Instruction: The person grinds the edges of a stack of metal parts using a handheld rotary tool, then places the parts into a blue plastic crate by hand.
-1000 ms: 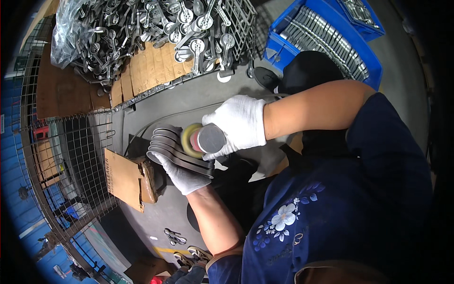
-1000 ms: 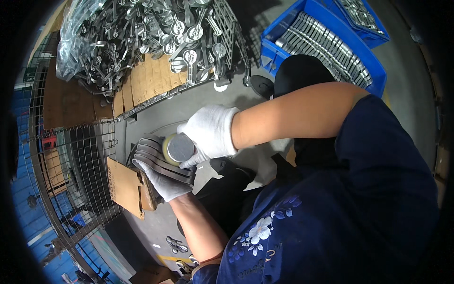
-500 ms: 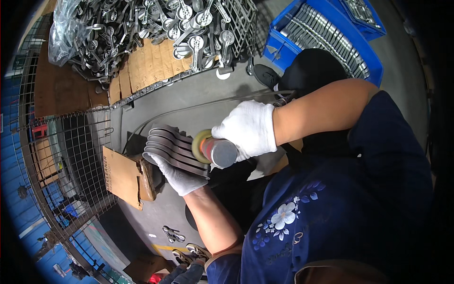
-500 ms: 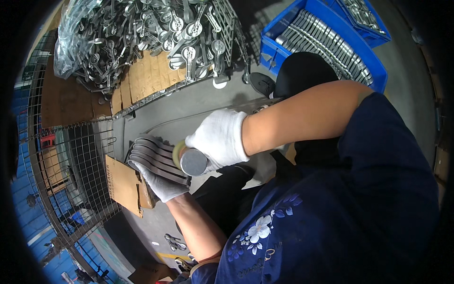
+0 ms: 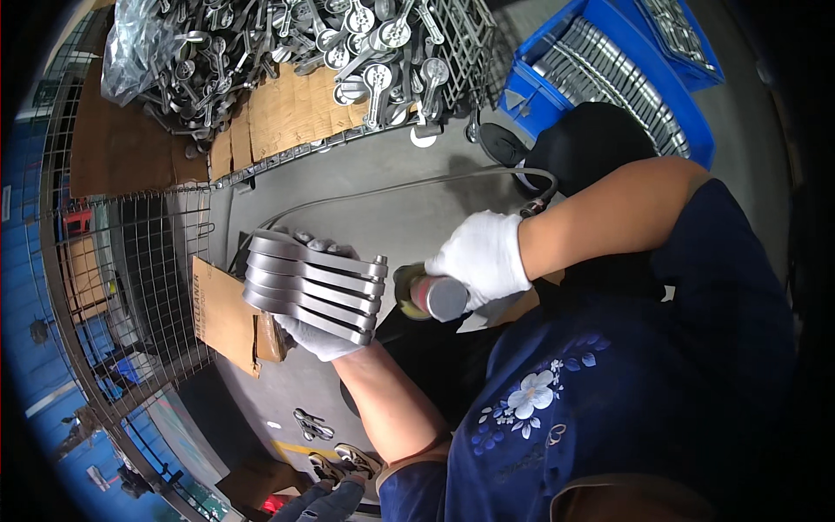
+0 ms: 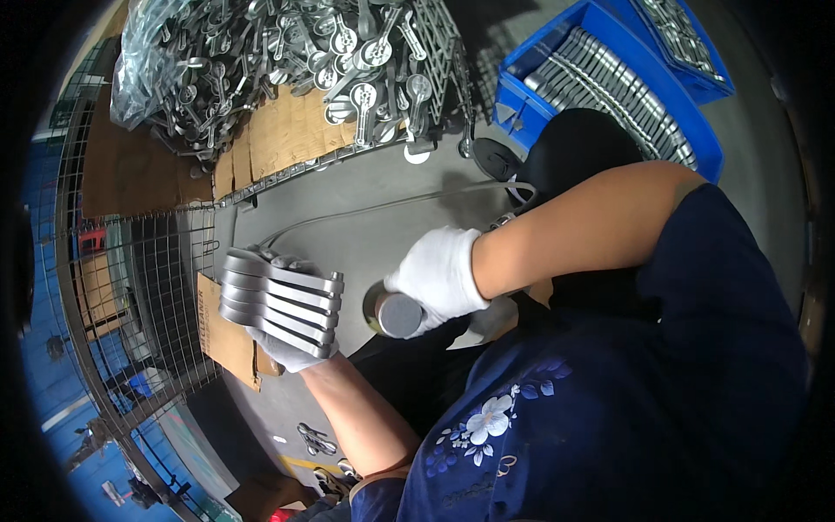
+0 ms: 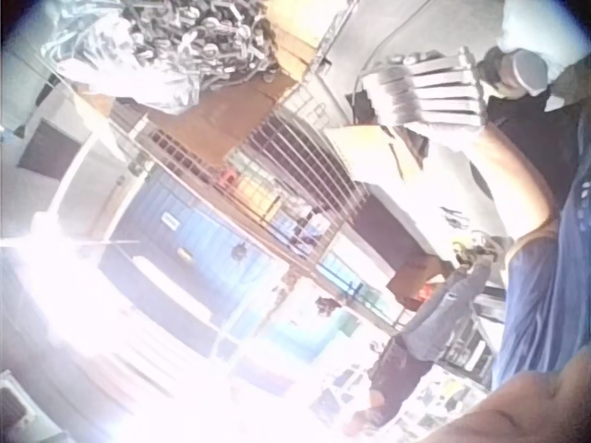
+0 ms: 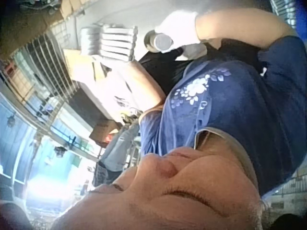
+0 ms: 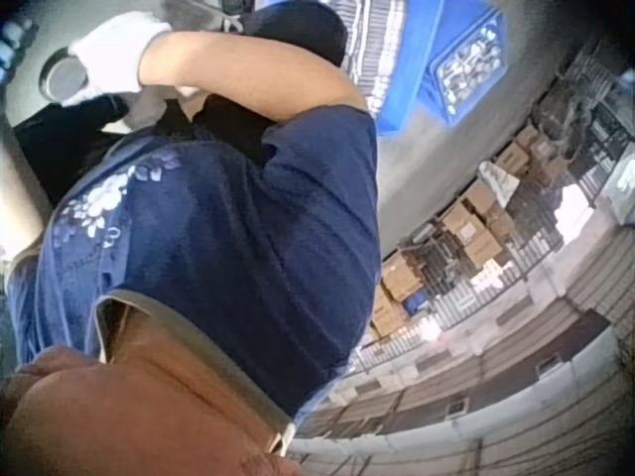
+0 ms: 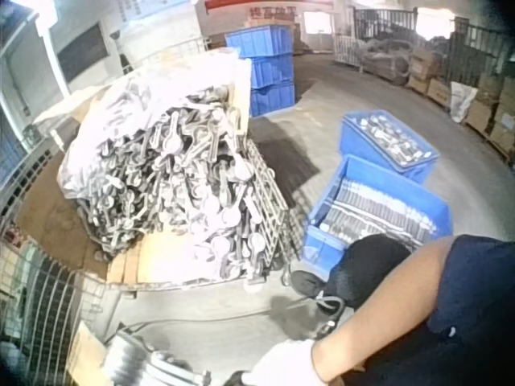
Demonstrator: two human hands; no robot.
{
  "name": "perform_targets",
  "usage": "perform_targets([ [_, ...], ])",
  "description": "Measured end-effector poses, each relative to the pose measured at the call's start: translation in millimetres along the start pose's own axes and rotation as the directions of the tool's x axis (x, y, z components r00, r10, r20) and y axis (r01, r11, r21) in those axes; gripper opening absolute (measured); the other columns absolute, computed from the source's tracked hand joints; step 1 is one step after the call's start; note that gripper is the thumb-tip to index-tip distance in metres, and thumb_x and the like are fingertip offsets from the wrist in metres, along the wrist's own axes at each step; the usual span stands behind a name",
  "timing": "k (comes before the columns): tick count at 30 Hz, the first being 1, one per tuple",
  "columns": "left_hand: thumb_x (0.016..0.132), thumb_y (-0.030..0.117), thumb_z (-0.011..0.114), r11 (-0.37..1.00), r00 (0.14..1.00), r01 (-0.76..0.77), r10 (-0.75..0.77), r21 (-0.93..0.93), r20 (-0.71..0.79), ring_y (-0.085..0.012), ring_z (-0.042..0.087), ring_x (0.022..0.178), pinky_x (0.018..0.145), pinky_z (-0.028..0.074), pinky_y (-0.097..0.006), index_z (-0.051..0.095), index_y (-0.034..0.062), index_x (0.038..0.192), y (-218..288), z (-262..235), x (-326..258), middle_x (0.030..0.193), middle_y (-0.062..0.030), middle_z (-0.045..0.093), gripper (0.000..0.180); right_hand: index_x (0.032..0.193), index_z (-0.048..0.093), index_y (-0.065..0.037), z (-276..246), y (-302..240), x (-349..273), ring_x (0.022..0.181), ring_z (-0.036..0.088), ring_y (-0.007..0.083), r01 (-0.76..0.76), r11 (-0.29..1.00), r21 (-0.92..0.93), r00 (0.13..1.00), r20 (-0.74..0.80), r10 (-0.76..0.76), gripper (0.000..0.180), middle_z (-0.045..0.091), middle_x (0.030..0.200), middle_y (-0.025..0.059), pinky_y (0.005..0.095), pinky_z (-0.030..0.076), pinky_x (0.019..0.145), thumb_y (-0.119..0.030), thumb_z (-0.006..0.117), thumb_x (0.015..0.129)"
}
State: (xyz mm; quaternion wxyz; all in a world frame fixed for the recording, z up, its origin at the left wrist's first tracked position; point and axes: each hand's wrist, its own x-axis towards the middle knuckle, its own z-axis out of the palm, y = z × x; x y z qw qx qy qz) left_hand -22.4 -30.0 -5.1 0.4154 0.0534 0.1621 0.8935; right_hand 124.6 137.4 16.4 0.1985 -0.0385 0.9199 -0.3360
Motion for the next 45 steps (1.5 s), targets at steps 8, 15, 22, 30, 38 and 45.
perform_targets([
  [8,0.084,0.035,0.065,0.999,0.999,0.021,-0.019,-0.045,0.047,-0.0288,0.049,0.108,0.096,0.040,-0.043,0.043,0.0047,0.131,-6,9,3,0.120,-0.0155,0.051,0.060,0.098,0.060,-0.004,-15,32,8,0.069,0.064,0.0376,-0.091,0.994,0.066,0.976,-0.192,0.102,0.066,0.064,0.073,0.0180,0.0435,0.052,0.064,-0.064,0.067,0.071],
  [15,0.076,0.043,0.071,0.989,0.989,0.146,-0.145,0.016,-0.031,-0.0297,0.051,0.107,0.094,0.043,-0.044,0.040,0.0043,0.133,-9,-1,2,0.123,-0.0148,0.050,0.076,0.102,0.060,-0.002,-39,56,16,0.086,0.065,0.0281,-0.002,0.960,0.279,0.872,-0.469,0.139,0.057,0.066,0.091,0.0145,0.0352,0.051,0.078,-0.051,0.072,0.076],
  [22,0.090,0.053,0.037,0.994,0.895,0.107,-0.099,-0.006,-0.435,-0.0292,0.056,0.103,0.087,0.049,-0.044,0.050,0.0062,0.119,-35,-20,19,0.114,-0.0127,0.055,0.057,0.105,0.060,0.000,-46,46,15,0.074,0.067,0.0299,-0.009,1.000,0.012,0.761,-0.649,0.015,0.058,0.067,0.084,0.0163,0.0340,0.055,0.070,-0.042,0.081,0.070],
  [30,0.095,0.049,0.037,0.356,0.969,0.092,-0.246,-0.930,0.002,-0.0242,0.046,0.118,0.104,0.033,-0.040,0.048,0.0086,0.123,-51,16,20,0.127,-0.0082,0.049,0.050,0.100,0.056,-0.006,-33,53,18,0.069,0.064,0.0322,0.024,0.987,-0.161,0.768,-0.629,-0.121,0.051,0.063,0.075,0.0136,0.0403,0.051,0.060,-0.047,0.072,0.075],
  [38,0.096,0.055,0.035,0.868,0.910,0.231,-0.353,-0.439,-0.218,-0.0256,0.047,0.119,0.103,0.036,-0.042,0.046,0.0106,0.130,-50,10,23,0.131,-0.0089,0.049,0.057,0.100,0.057,-0.006,-33,47,18,0.066,0.064,0.0329,0.049,0.993,-0.110,0.806,-0.582,-0.104,0.050,0.063,0.073,0.0138,0.0415,0.051,0.059,-0.046,0.072,0.074],
  [45,0.096,0.056,0.033,0.958,0.854,0.285,-0.271,-0.036,-0.444,-0.0273,0.047,0.120,0.104,0.036,-0.043,0.046,0.0108,0.130,-44,-1,23,0.132,-0.0092,0.049,0.058,0.095,0.058,-0.006,-29,41,17,0.065,0.063,0.0320,0.060,0.995,-0.084,0.836,-0.540,-0.096,0.048,0.062,0.071,0.0124,0.0417,0.050,0.059,-0.046,0.072,0.074],
])
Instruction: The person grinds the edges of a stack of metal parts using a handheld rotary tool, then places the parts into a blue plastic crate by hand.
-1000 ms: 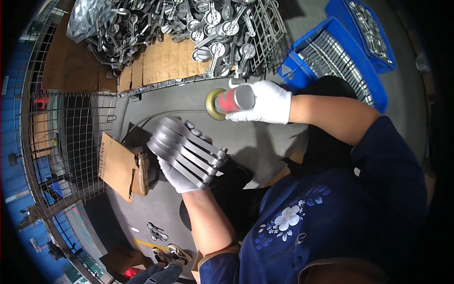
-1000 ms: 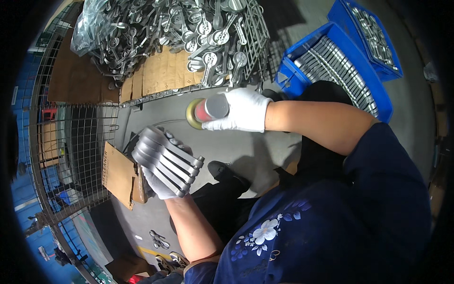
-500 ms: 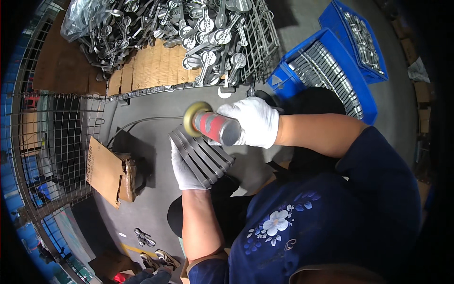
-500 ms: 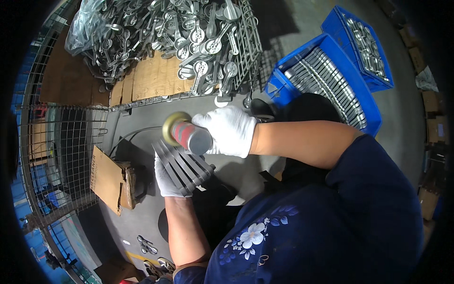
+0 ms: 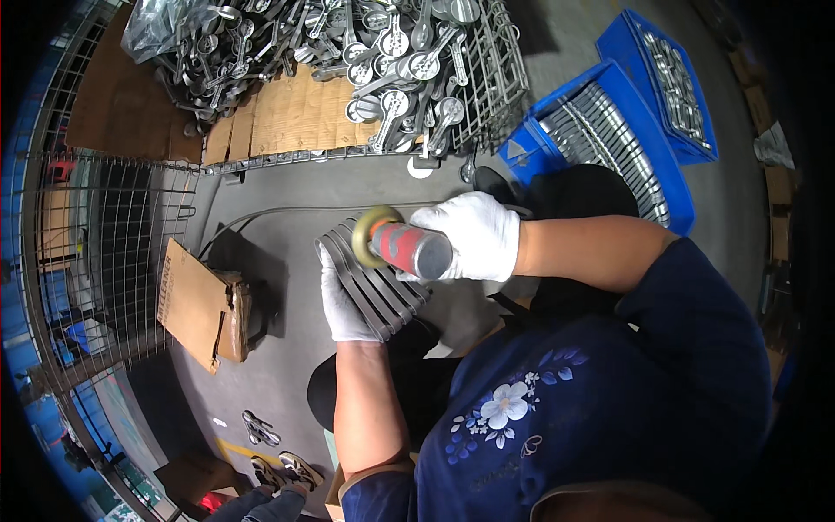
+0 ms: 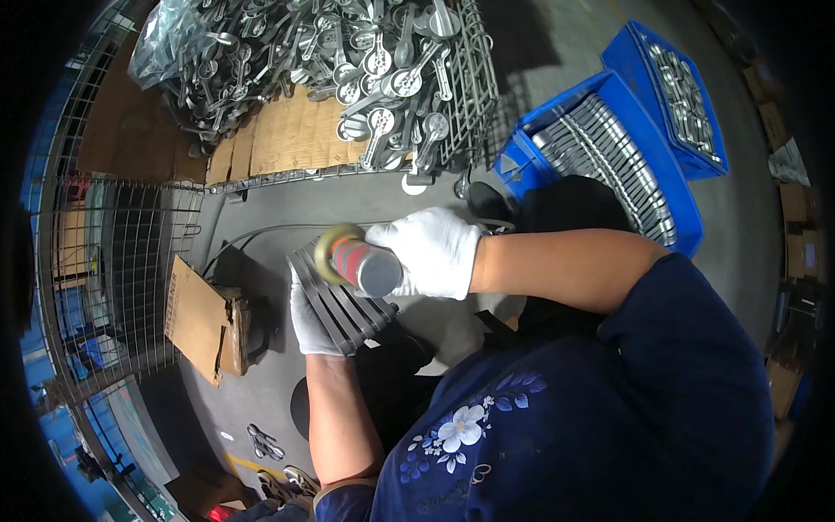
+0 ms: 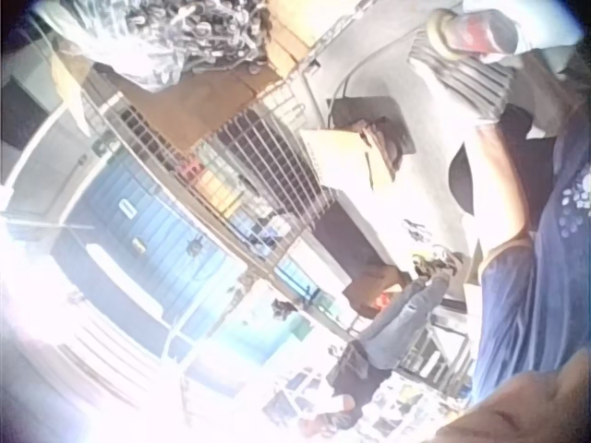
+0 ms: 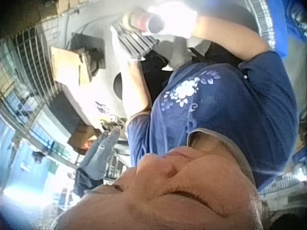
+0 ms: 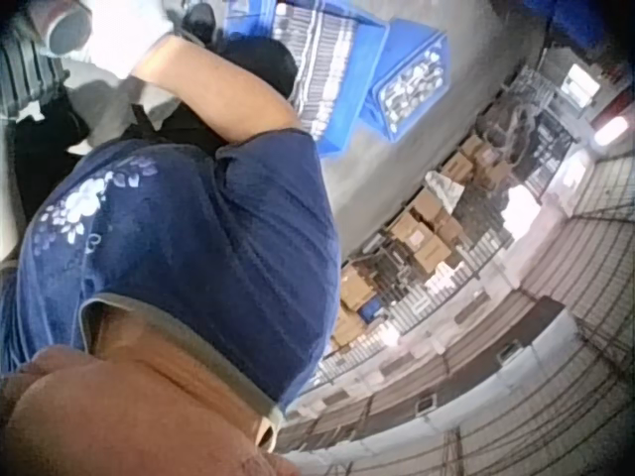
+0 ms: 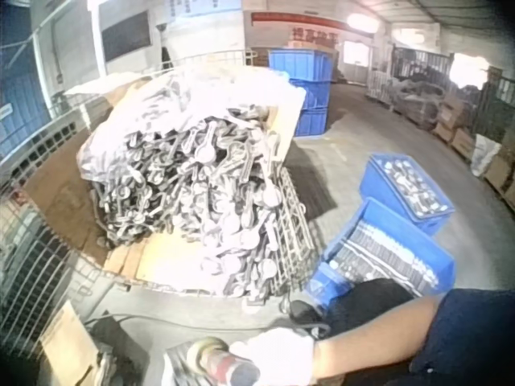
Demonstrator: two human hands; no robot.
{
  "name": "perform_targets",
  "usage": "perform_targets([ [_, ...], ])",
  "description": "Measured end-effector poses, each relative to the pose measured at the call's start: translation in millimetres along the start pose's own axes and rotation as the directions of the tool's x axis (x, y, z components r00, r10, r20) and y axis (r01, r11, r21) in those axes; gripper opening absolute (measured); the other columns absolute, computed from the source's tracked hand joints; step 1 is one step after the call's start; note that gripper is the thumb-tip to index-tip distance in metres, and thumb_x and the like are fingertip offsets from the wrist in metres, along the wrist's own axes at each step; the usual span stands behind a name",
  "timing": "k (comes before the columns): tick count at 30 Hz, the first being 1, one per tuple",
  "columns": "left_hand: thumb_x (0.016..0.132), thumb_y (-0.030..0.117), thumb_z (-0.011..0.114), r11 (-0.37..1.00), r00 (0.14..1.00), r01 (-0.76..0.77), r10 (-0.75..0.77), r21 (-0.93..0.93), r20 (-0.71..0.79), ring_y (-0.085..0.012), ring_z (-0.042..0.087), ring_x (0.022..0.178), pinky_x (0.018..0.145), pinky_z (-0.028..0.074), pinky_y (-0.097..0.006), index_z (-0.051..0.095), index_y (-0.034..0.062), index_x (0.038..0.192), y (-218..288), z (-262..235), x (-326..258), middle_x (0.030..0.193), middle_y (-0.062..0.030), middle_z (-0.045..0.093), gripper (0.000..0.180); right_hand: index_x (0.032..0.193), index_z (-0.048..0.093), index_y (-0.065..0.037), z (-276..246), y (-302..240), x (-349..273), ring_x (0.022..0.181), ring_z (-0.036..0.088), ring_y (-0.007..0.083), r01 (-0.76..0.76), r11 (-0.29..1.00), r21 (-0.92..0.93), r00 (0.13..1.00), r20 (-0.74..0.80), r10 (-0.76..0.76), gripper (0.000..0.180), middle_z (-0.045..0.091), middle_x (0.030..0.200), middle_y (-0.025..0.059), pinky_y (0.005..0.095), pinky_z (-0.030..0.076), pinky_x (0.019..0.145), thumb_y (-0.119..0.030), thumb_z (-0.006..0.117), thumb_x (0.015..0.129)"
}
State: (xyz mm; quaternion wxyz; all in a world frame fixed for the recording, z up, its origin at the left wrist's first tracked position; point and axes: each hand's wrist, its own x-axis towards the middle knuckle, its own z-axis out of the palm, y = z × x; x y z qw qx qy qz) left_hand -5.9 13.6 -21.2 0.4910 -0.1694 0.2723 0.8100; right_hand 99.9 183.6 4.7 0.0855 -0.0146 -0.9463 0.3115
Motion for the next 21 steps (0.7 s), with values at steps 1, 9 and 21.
perform_targets([
  [1,0.096,0.055,0.034,1.000,1.000,-0.016,0.016,-0.008,-0.007,-0.0273,0.046,0.120,0.104,0.036,-0.043,0.046,0.0110,0.130,1,0,0,0.131,-0.0090,0.049,0.057,0.095,0.058,-0.006,-1,-1,-1,0.065,0.063,0.0320,0.005,1.000,0.002,1.000,0.002,-0.005,0.048,0.062,0.071,0.0124,0.0417,0.050,0.059,-0.046,0.072,0.074],
  [9,0.096,0.051,0.040,0.982,0.971,-0.184,0.187,0.035,-0.146,-0.0243,0.051,0.112,0.101,0.039,-0.041,0.052,0.0120,0.120,9,-6,4,0.122,-0.0056,0.054,0.047,0.088,0.056,-0.007,-9,-12,-4,0.067,0.064,0.0320,-0.005,0.998,0.069,0.982,0.187,-0.008,0.048,0.062,0.070,0.0135,0.0417,0.050,0.060,-0.054,0.063,0.080],
  [21,0.098,0.042,0.030,0.992,0.959,-0.128,0.120,0.014,0.257,-0.0233,0.052,0.108,0.093,0.044,-0.039,0.049,0.0117,0.120,30,-9,3,0.120,-0.0068,0.052,0.042,0.084,0.059,-0.007,-33,-12,2,0.062,0.063,0.0332,-0.037,0.976,0.216,0.882,0.466,-0.070,0.060,0.063,0.067,0.0130,0.0398,0.051,0.057,-0.066,0.063,0.074],
])
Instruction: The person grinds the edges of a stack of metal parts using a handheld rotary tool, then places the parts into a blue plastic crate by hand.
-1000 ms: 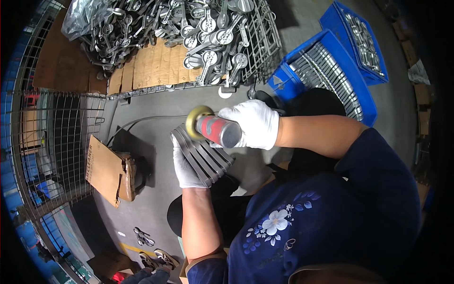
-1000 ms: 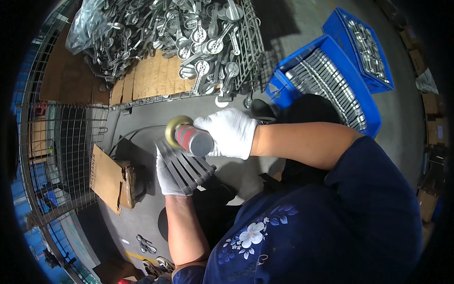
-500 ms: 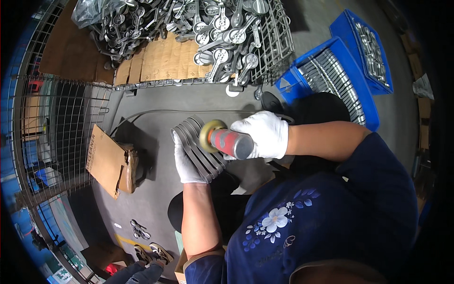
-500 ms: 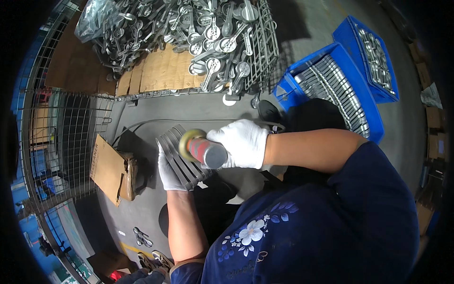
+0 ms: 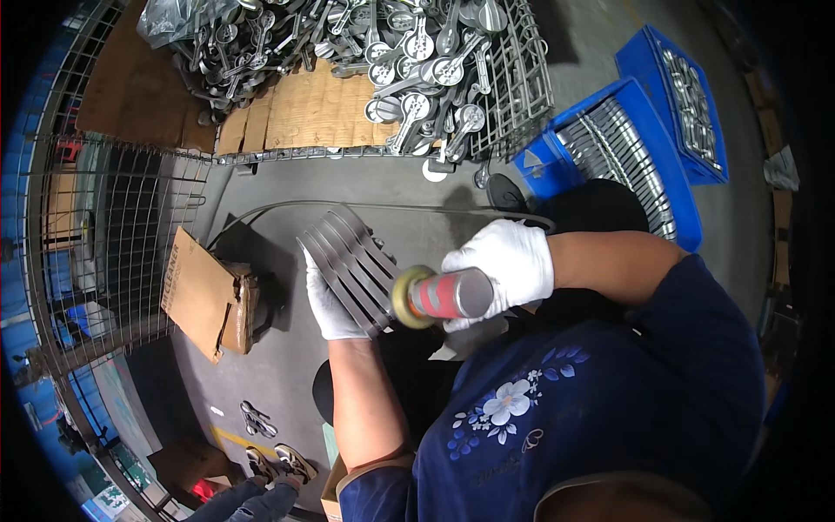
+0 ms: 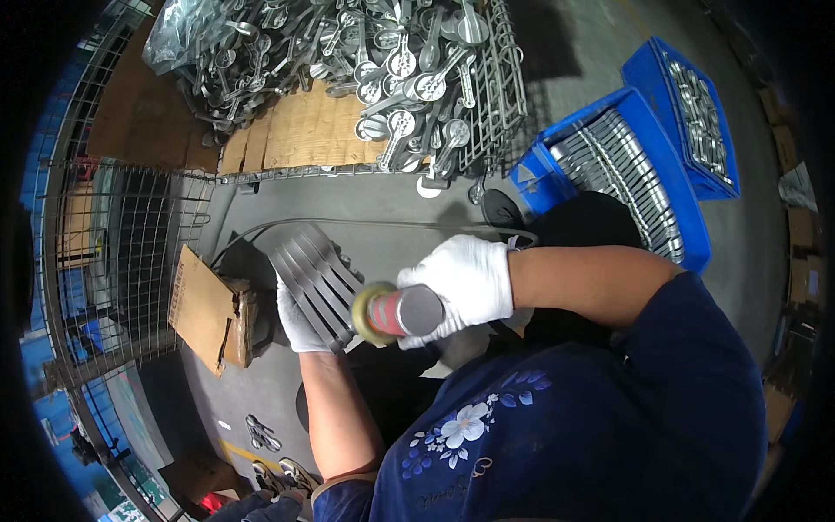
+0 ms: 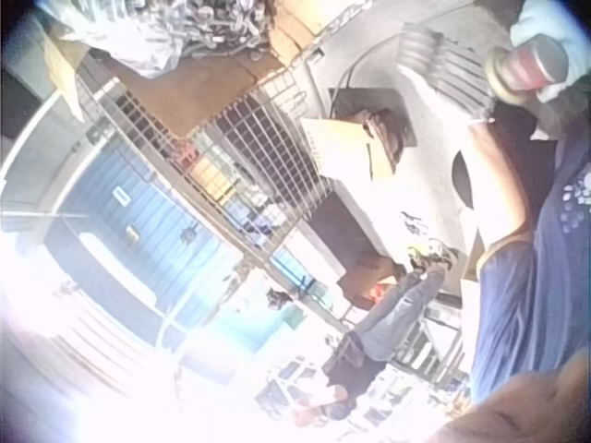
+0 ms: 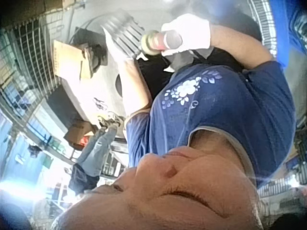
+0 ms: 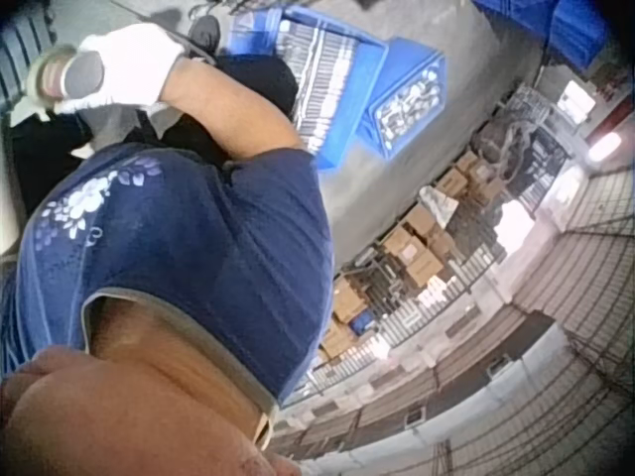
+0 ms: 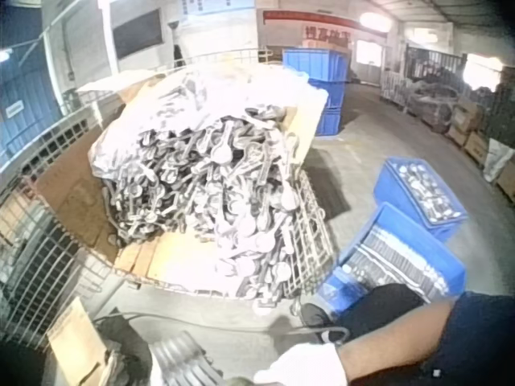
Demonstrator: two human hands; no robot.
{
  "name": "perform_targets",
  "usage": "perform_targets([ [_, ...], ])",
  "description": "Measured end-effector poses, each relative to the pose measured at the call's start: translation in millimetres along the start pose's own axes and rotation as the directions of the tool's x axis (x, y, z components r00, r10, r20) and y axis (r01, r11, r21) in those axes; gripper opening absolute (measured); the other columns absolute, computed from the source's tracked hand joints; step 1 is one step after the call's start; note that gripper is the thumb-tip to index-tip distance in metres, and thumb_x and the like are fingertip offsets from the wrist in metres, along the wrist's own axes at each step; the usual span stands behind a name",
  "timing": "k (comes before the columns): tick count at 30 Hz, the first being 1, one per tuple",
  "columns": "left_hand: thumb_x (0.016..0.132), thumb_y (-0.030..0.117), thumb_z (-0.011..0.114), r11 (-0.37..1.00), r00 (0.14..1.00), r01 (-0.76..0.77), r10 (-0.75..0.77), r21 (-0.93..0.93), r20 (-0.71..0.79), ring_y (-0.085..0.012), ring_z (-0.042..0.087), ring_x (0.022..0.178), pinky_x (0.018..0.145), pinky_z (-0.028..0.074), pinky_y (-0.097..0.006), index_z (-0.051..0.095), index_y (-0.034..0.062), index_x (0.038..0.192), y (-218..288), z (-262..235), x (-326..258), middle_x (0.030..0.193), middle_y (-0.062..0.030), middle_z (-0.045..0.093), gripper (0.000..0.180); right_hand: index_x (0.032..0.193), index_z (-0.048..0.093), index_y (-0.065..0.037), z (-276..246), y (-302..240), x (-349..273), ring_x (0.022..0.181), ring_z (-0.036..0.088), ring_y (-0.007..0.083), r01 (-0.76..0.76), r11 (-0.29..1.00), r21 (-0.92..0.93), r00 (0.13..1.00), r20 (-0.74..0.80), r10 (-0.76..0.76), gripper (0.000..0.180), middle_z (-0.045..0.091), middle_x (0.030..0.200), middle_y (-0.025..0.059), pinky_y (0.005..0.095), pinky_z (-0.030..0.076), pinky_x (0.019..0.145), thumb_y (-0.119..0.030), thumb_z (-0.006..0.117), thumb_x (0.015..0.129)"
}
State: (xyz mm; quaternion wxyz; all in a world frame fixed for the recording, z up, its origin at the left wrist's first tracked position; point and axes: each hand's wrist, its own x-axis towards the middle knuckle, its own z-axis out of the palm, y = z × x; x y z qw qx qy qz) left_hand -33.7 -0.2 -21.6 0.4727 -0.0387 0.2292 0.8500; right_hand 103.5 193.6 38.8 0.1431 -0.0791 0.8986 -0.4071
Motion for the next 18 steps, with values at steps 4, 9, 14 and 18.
perform_targets([
  [4,0.094,0.055,0.038,0.961,0.977,-0.071,0.014,-0.267,-0.211,-0.0242,0.052,0.105,0.094,0.042,-0.041,0.053,0.0115,0.116,-7,-4,10,0.116,-0.0071,0.053,0.051,0.087,0.059,-0.006,0,5,1,0.062,0.064,0.0332,-0.072,0.995,-0.070,0.971,-0.233,0.054,0.060,0.064,0.068,0.0138,0.0396,0.052,0.058,-0.064,0.066,0.073],
  [9,0.094,0.055,0.041,1.000,0.938,-0.003,0.014,0.031,-0.346,-0.0256,0.049,0.115,0.101,0.037,-0.043,0.049,0.0119,0.126,-20,15,7,0.127,-0.0069,0.051,0.055,0.096,0.057,-0.006,-2,14,7,0.066,0.065,0.0330,-0.147,0.983,-0.114,0.958,-0.264,0.112,0.062,0.065,0.072,0.0148,0.0400,0.053,0.060,-0.062,0.067,0.072],
  [14,0.090,0.064,0.039,0.947,0.895,0.320,-0.304,-0.003,-0.326,-0.0279,0.049,0.119,0.100,0.039,-0.047,0.046,0.0111,0.132,-26,28,2,0.131,-0.0090,0.050,0.068,0.103,0.054,-0.005,13,14,8,0.071,0.066,0.0322,-0.145,0.968,-0.203,0.951,-0.298,0.080,0.052,0.065,0.076,0.0145,0.0422,0.052,0.063,-0.044,0.070,0.074],
  [18,0.091,0.065,0.036,0.967,0.919,0.243,-0.202,0.083,-0.338,-0.0296,0.047,0.120,0.103,0.036,-0.045,0.045,0.0093,0.133,-45,25,4,0.131,-0.0103,0.050,0.070,0.097,0.057,-0.004,21,26,17,0.063,0.063,0.0314,-0.072,0.944,-0.323,0.864,-0.493,-0.103,0.051,0.061,0.072,0.0126,0.0407,0.051,0.059,-0.048,0.069,0.075],
])
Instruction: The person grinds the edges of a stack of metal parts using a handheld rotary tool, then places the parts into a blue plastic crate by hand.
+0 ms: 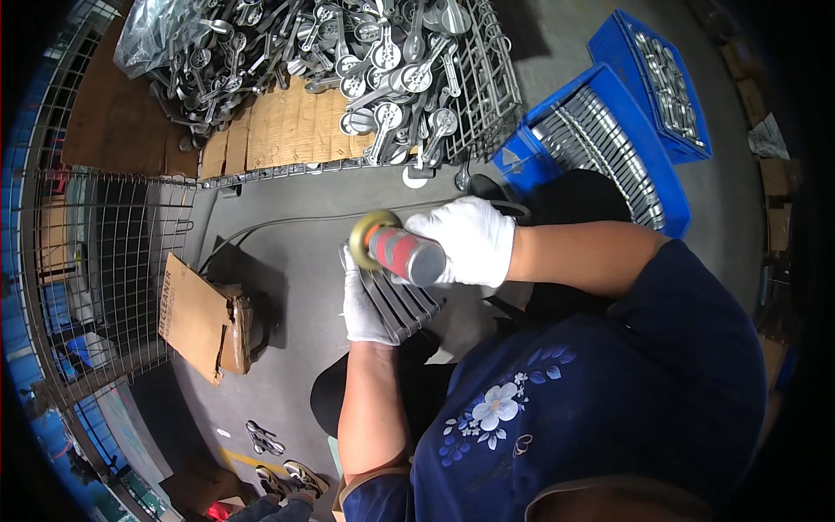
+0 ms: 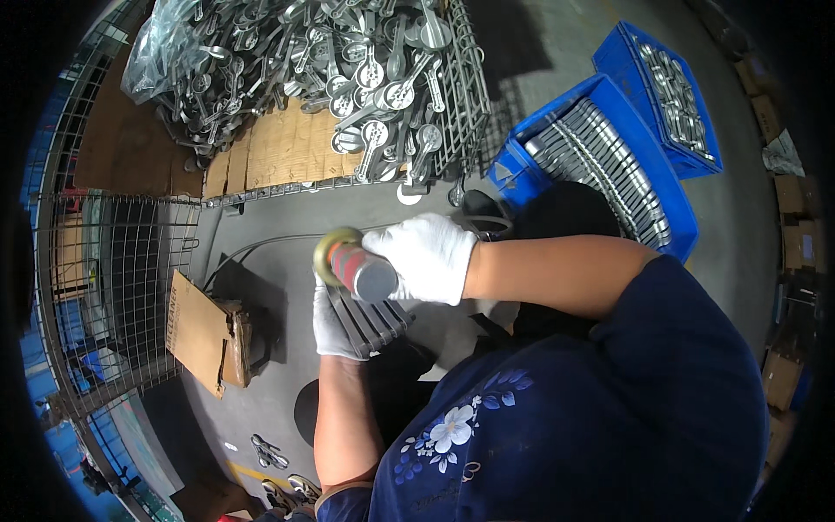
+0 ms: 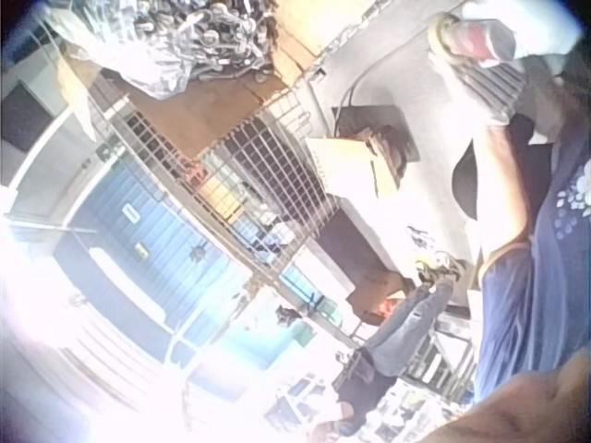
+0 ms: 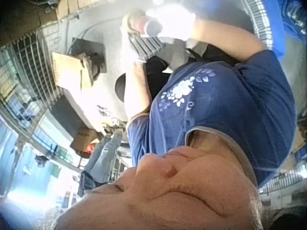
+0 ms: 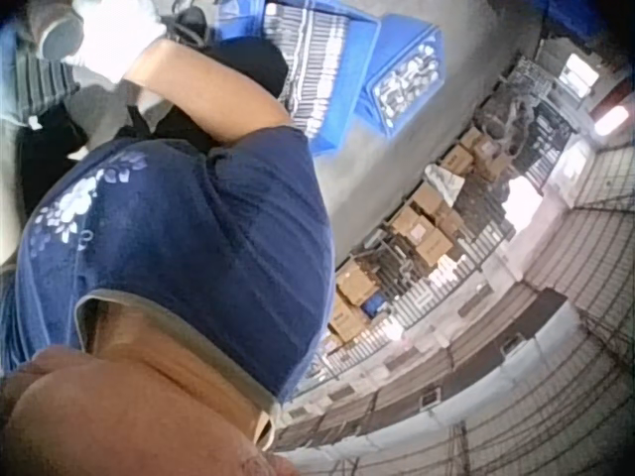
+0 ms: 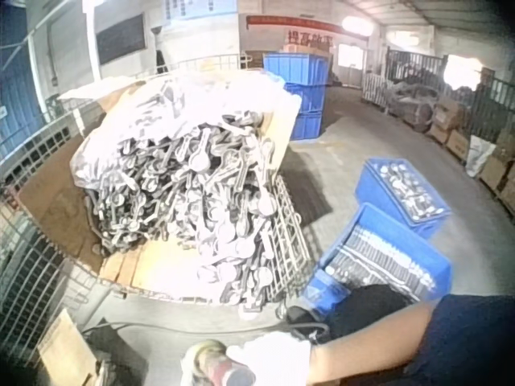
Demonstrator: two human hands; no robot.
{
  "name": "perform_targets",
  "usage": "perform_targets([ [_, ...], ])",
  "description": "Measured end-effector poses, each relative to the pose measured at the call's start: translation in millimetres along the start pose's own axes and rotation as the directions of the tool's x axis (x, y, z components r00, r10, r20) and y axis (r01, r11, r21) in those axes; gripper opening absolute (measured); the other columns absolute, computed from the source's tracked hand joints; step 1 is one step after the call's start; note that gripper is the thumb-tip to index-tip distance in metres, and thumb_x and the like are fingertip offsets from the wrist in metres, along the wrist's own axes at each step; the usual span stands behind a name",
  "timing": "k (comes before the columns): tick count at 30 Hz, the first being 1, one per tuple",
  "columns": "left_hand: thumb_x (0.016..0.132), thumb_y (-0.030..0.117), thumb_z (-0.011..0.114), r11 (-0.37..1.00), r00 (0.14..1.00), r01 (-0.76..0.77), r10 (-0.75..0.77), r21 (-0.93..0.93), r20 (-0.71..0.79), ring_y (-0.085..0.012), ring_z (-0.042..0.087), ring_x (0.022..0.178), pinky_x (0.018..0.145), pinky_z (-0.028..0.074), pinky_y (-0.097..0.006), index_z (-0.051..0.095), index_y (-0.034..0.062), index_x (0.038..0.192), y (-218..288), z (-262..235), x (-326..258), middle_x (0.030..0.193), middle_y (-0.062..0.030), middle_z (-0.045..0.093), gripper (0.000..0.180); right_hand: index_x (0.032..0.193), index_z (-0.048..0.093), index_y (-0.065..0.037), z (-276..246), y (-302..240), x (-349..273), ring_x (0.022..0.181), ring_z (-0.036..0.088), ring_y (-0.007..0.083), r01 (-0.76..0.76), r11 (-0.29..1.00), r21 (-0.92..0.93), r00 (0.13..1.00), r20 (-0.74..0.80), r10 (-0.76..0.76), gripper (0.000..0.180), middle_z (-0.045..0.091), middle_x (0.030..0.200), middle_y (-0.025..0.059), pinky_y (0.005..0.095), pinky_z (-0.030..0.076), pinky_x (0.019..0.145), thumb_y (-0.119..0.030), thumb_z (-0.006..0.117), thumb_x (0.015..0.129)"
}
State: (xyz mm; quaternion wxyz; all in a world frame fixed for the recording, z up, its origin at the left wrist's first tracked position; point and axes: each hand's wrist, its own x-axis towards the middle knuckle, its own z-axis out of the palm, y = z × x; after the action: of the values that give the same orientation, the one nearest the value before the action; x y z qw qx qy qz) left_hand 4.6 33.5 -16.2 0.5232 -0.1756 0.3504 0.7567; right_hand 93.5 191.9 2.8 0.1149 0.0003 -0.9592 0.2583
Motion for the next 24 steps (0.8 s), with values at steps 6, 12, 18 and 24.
perform_targets([
  [6,0.093,0.063,0.032,0.996,0.996,0.055,-0.059,-0.068,-0.062,-0.0286,0.050,0.118,0.103,0.037,-0.045,0.046,0.0098,0.131,1,5,-1,0.129,-0.0109,0.052,0.067,0.102,0.052,-0.004,-1,-10,0,0.072,0.065,0.0308,-0.065,0.998,0.000,0.988,0.138,0.064,0.048,0.064,0.079,0.0128,0.0406,0.051,0.063,-0.035,0.071,0.072],
  [12,0.100,0.044,0.020,0.996,0.963,0.041,-0.062,-0.085,-0.261,-0.0300,0.048,0.122,0.104,0.038,-0.044,0.043,0.0080,0.134,0,23,-5,0.133,-0.0133,0.049,0.054,0.100,0.056,-0.006,3,-6,6,0.067,0.064,0.0315,-0.032,0.999,0.020,0.998,0.061,0.031,0.043,0.062,0.073,0.0123,0.0419,0.051,0.061,-0.038,0.069,0.075],
  [18,0.094,0.059,0.034,0.956,0.940,0.237,-0.180,-0.175,0.291,-0.0292,0.057,0.099,0.085,0.048,-0.043,0.051,0.0066,0.123,1,-71,27,0.114,-0.0131,0.057,0.061,0.093,0.059,-0.006,8,-7,34,0.068,0.065,0.0320,-0.225,0.974,-0.030,0.970,0.092,0.227,0.060,0.063,0.077,0.0151,0.0395,0.054,0.064,-0.062,0.067,0.074],
  [24,0.093,0.058,0.039,0.996,0.999,0.033,-0.029,-0.087,0.041,-0.0289,0.060,0.091,0.080,0.051,-0.043,0.056,0.0085,0.117,28,-22,16,0.107,-0.0110,0.061,0.058,0.090,0.064,-0.003,50,63,54,0.069,0.062,0.0169,-0.621,0.139,0.771,0.628,0.383,0.677,0.027,0.065,0.078,0.0079,0.0335,0.050,0.062,-0.019,0.077,0.074],
])
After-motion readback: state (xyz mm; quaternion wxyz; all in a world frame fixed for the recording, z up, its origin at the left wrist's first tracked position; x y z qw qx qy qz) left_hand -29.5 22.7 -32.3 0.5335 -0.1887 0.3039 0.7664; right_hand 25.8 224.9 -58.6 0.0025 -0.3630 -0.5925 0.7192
